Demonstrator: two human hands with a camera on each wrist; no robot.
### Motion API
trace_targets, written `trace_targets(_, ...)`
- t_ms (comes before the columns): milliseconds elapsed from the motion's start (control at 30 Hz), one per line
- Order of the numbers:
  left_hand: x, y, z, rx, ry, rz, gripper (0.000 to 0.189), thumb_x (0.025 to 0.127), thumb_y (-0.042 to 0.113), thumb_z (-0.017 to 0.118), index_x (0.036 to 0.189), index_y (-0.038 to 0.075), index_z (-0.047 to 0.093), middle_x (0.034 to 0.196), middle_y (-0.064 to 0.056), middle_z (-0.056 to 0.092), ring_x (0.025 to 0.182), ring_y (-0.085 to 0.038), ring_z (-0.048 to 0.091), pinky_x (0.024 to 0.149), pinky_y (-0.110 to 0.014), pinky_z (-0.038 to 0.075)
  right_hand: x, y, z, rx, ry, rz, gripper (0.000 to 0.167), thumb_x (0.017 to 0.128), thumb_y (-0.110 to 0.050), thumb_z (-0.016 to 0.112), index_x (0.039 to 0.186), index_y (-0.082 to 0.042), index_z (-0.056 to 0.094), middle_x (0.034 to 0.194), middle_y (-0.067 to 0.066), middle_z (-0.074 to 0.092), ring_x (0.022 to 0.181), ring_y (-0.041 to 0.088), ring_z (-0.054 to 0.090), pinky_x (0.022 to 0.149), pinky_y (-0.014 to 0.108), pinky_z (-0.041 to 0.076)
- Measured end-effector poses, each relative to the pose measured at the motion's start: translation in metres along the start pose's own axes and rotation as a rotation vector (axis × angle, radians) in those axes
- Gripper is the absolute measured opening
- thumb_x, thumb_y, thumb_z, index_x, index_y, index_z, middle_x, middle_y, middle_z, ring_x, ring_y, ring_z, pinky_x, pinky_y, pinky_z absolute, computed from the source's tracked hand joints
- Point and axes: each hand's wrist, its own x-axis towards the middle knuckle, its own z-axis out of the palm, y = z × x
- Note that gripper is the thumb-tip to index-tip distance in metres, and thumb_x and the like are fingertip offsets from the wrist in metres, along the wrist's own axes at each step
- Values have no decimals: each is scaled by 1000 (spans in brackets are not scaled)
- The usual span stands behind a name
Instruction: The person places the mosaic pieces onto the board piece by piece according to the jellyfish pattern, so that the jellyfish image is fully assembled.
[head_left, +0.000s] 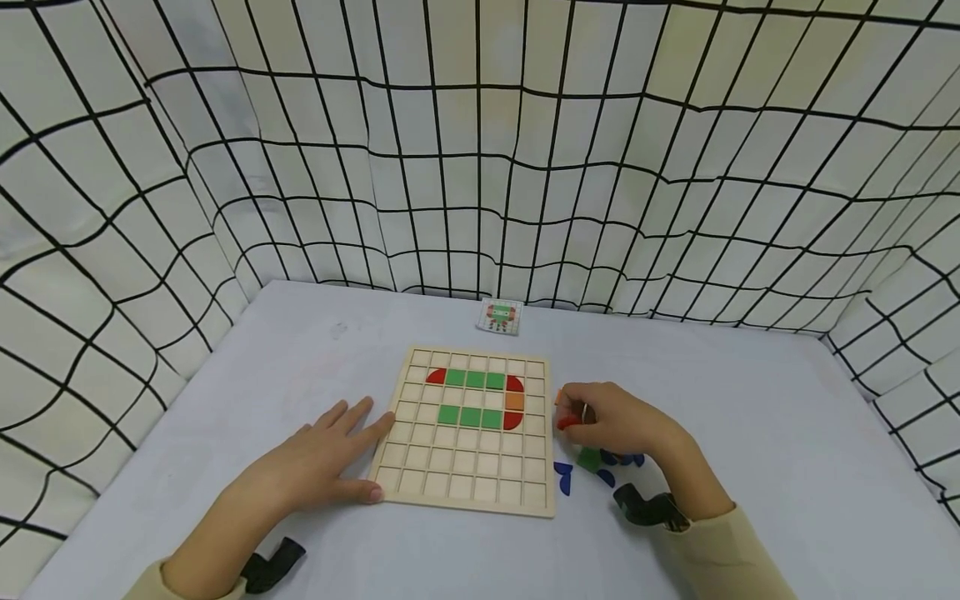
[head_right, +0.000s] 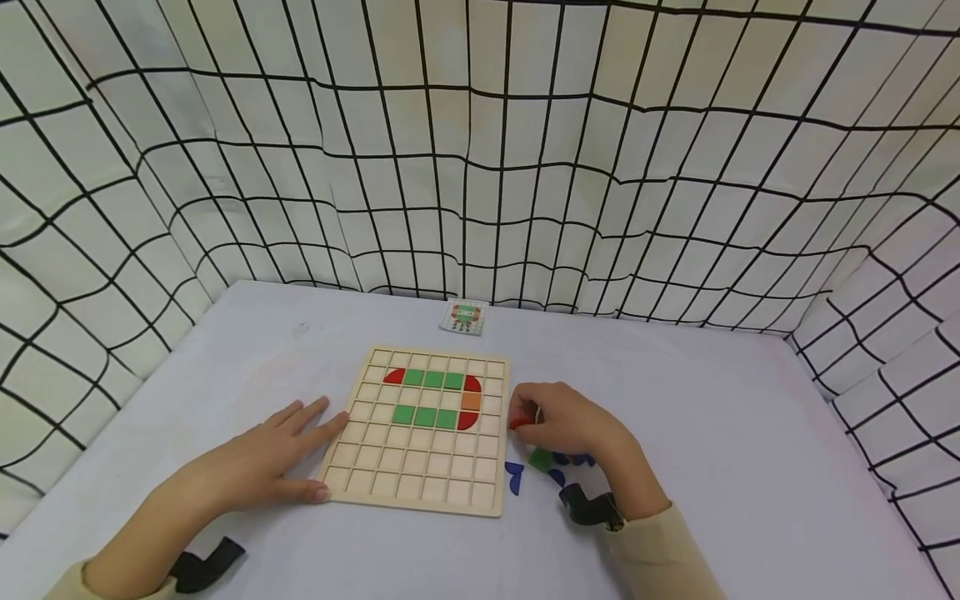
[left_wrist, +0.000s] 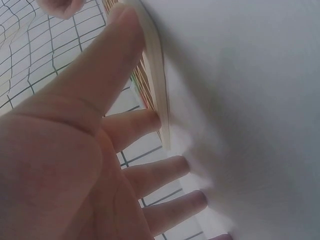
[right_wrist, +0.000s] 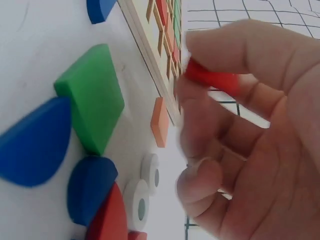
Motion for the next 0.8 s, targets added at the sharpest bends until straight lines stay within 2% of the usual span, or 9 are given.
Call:
trace_targets(133,0,-1,1,8,2,6,93,80,63,71,155,19,39,160,-23,28,143,-55,25,101,-74,35,3,-2,0,47,81,1,25,90,-14,71,109,-14,56,83,-1,59,74,17,55,61,29,49)
trace_targets(200,0,-1,1,10,3,9,93,80,63,71,155,19,39,160,-23,28,143,-55,25,101,-74,35,4,-3,1,69,123,-12,27,89,-14,73,107,-14,54,83,-1,58,75,17,55,62,28,49)
trace_targets(333,0,-1,0,6,3,8,93,80,63,71,155,19,38,161,-23,28,143,-55,25,101,-74,34,5,-4,1,88,181,-60,20,88,-12,74,95,-18,56,85,-3,60,81,18,56,66,27,51)
trace_targets(467,-1,-1,-1,8,1,7,94,80,63,71,155,19,38,160,-23,28,143,-55,25,101,-74,35,6,-4,3,100,225,-105,14,90,-10,71,100,-16,63,90,-5,62,85,17,58,71,28,53)
trace_targets(667,-2,-2,-1,12,5,11,93,80,63,71,155,18,39,160,-23,28,143,-55,26,102,-73,35,8,-6,6,118,257,-167,21,91,-5,66,111,-12,70,100,-5,66,90,15,60,81,30,56)
trace_targets(800,-2,-1,0,11,7,12,92,81,62,71,155,18,38,160,-23,28,143,-55,25,101,-74,35,12,-10,8,169,245,-164,23,91,-3,66,113,-9,67,98,-2,64,89,15,62,81,29,56)
